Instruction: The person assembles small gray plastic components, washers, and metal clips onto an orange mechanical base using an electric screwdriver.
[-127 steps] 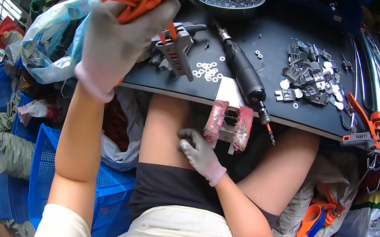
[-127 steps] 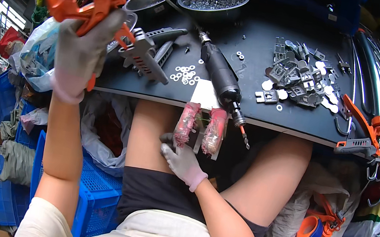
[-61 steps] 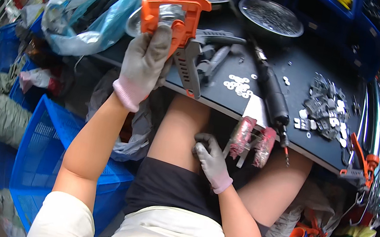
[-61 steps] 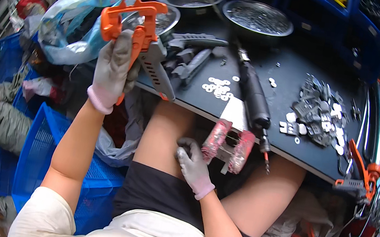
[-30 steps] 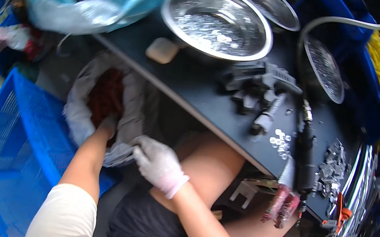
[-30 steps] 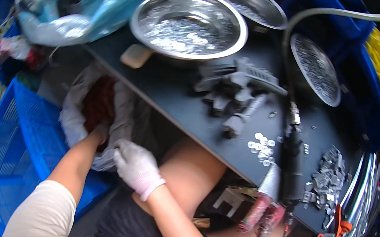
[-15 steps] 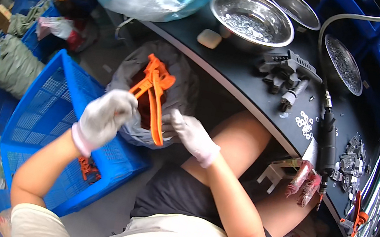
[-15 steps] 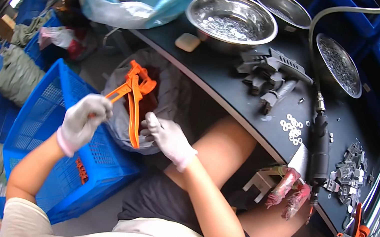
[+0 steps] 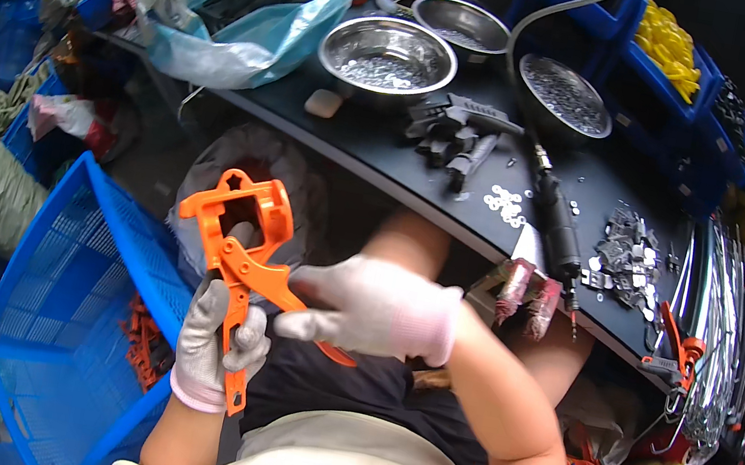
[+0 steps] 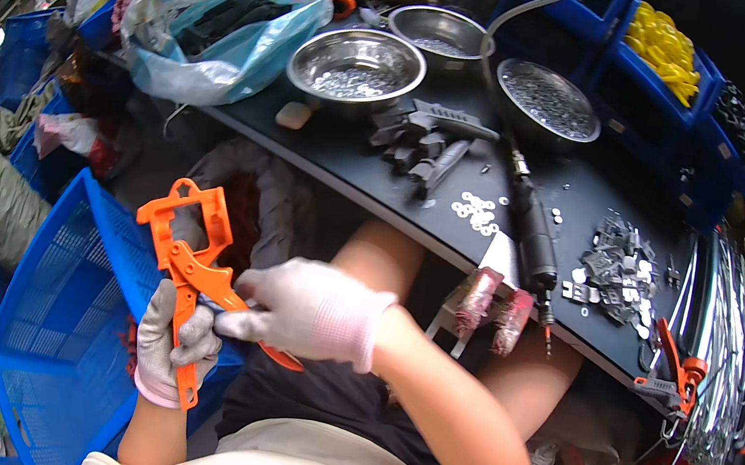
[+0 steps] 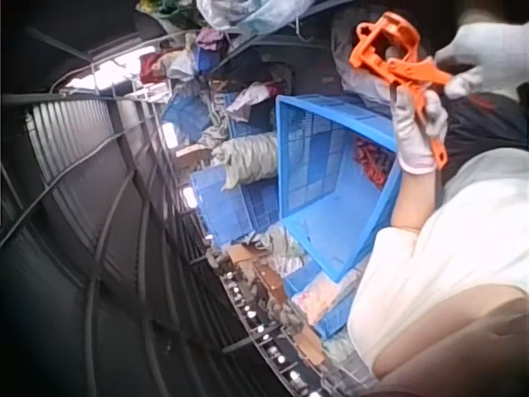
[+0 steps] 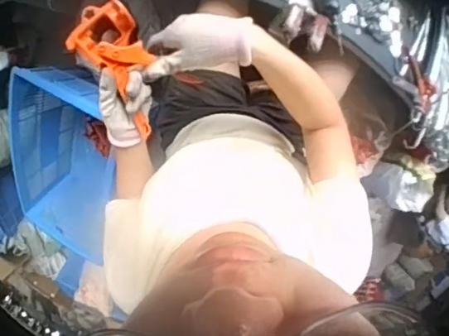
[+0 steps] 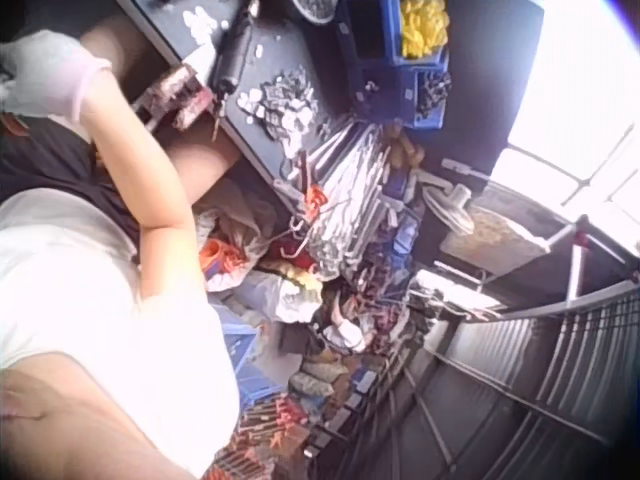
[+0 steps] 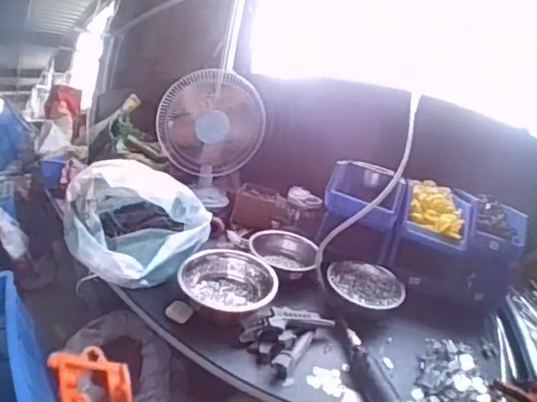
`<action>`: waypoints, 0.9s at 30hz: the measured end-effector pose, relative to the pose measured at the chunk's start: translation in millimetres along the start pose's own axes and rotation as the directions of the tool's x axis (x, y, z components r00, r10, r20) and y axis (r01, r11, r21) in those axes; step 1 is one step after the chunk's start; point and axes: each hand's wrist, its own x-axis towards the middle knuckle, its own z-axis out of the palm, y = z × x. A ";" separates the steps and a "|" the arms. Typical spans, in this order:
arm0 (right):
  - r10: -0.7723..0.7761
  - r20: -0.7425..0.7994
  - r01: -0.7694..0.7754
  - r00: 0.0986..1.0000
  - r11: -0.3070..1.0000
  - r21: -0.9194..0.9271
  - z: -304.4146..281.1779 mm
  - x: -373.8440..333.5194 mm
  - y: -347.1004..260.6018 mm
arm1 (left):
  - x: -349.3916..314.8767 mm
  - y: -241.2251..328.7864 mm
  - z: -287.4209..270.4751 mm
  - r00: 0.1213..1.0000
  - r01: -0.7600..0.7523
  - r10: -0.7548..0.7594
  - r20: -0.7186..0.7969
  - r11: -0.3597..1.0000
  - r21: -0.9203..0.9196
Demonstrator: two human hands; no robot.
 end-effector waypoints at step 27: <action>0.052 -0.912 0.293 0.407 0.938 0.184 -50.2 -47.1 39.7 | 88.2 -13.1 14.8 0.944 -0.325 0.314 0.105 0.940 0.108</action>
